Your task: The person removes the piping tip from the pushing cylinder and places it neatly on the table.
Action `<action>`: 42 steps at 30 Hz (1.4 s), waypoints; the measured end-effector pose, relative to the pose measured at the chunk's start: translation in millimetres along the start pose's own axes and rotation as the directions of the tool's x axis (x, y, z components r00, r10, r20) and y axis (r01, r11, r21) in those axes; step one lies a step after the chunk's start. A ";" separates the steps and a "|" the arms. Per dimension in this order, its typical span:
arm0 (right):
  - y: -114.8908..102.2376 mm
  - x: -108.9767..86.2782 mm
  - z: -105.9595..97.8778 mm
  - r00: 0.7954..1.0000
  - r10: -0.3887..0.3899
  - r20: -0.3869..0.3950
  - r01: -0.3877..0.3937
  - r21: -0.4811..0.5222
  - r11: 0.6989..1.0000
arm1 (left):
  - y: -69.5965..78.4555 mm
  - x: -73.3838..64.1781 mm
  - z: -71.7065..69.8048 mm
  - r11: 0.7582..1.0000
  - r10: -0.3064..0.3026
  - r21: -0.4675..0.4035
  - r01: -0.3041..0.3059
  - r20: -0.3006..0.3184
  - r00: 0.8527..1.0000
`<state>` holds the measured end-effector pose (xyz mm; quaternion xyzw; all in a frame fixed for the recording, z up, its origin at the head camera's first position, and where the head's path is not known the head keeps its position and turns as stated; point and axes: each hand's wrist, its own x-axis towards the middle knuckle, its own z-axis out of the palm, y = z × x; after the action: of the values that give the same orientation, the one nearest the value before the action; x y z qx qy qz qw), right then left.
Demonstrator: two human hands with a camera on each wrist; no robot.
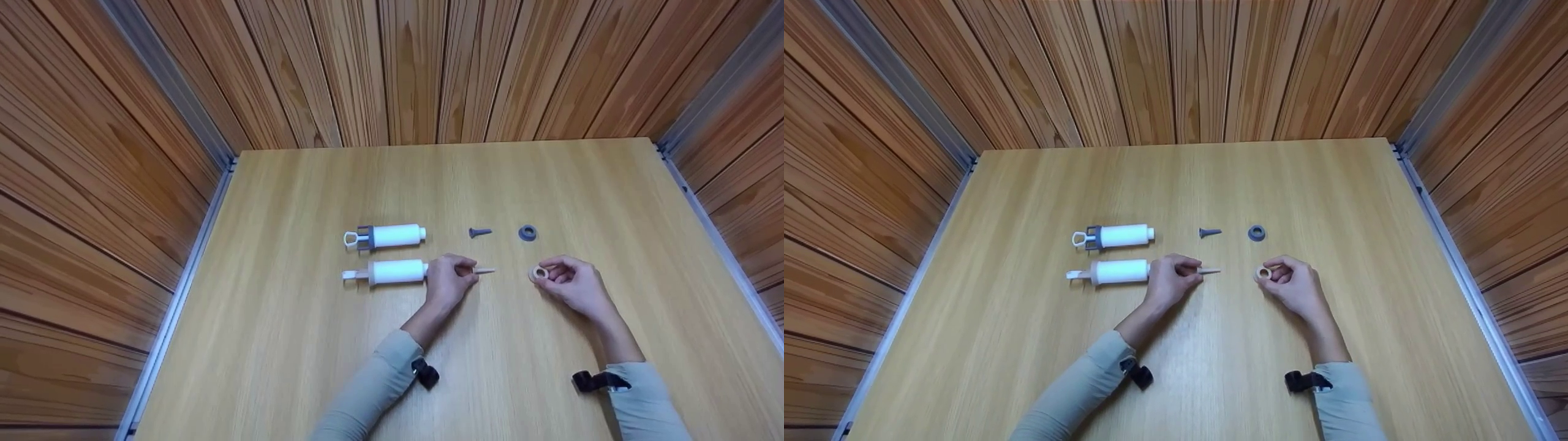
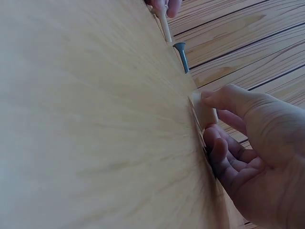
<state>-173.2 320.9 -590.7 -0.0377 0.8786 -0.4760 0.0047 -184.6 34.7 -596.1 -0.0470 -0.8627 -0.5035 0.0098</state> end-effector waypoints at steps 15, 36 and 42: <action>1.0 -0.3 2.5 1.000 -0.003 -0.021 0.004 0.042 0.999 | 0.5 0.9 1.2 0.999 0.023 0.030 -0.023 0.011 1.000; -2.4 -0.3 -7.1 0.999 0.047 0.027 -0.049 0.071 0.996 | 3.9 -3.0 2.4 0.995 0.045 0.086 -0.043 -0.030 0.999; -12.3 5.7 -10.7 0.999 0.046 -0.016 -0.043 0.141 0.989 | -0.8 -2.9 0.2 0.998 0.055 0.033 -0.052 -0.085 0.995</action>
<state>-178.6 322.7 -574.4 -0.0129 0.8435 -0.5369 0.0094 -181.8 34.2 -597.1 -0.0484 -0.8675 -0.4912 0.0611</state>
